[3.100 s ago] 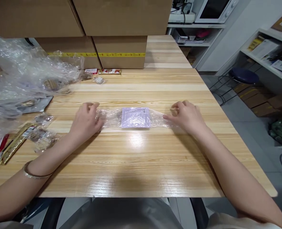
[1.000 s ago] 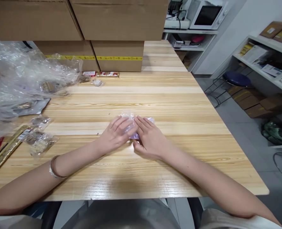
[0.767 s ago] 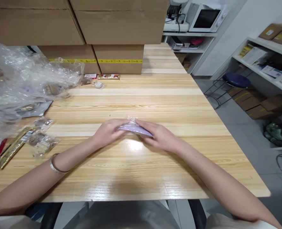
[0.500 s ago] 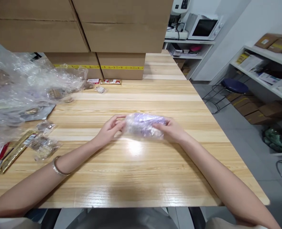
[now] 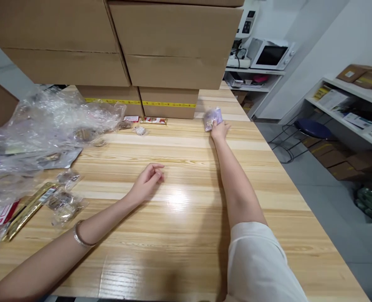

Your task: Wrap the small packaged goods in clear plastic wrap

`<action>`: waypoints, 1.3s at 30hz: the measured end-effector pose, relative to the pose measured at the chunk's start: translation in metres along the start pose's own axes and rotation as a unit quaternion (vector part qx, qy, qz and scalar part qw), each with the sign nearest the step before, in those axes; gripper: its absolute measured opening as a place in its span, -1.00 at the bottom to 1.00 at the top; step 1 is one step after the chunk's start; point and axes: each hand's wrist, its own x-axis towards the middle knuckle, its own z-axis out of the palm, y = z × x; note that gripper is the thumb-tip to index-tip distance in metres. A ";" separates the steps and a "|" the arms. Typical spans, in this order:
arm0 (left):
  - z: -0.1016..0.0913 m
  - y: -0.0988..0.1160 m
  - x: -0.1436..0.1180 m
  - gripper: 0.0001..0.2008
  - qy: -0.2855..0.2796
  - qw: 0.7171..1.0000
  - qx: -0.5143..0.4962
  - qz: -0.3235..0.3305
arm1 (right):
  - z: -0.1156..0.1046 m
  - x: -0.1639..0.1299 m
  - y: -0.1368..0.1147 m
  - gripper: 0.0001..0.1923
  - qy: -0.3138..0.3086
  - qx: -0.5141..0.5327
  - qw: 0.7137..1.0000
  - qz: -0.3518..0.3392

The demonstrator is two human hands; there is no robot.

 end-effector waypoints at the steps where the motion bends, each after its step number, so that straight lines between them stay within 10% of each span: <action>1: -0.007 0.000 0.003 -0.78 0.021 0.998 0.050 0.021 | 0.007 0.006 0.000 -0.63 0.020 -0.018 0.999 0.017; 7: -0.073 0.013 0.036 -0.76 0.175 0.919 0.318 0.155 | 0.027 0.031 -0.004 -0.29 -0.022 -0.046 0.997 0.061; 14: -0.144 0.058 0.037 -0.61 0.355 0.741 0.537 0.189 | 0.008 -0.016 0.005 -0.10 -0.154 -0.161 0.971 -0.087; 18: -0.189 0.058 0.040 -0.58 0.342 0.789 0.505 0.075 | -0.018 -0.074 0.009 -0.22 -0.251 -0.344 0.883 -0.198; 23: -0.219 0.045 0.047 -0.47 0.335 0.796 0.503 -0.026 | -0.045 -0.132 0.009 -0.25 -0.275 -0.371 0.853 -0.244; 28: -0.191 0.048 0.047 -0.59 0.285 0.788 0.545 -0.028 | -0.052 -0.150 0.007 -0.27 -0.278 -0.358 0.856 -0.250; 31: -0.147 0.063 0.041 -0.59 0.243 0.827 0.502 0.075 | -0.052 -0.147 0.006 -0.27 -0.281 -0.324 0.869 -0.245; 35: -0.089 0.100 0.013 -0.62 0.047 0.939 0.257 0.221 | -0.052 -0.144 -0.001 -0.32 -0.290 -0.139 0.924 -0.209; 39: -0.065 0.127 -0.019 -0.73 -0.088 0.969 -0.040 0.226 | -0.062 -0.147 -0.028 -0.42 -0.305 0.105 0.936 -0.141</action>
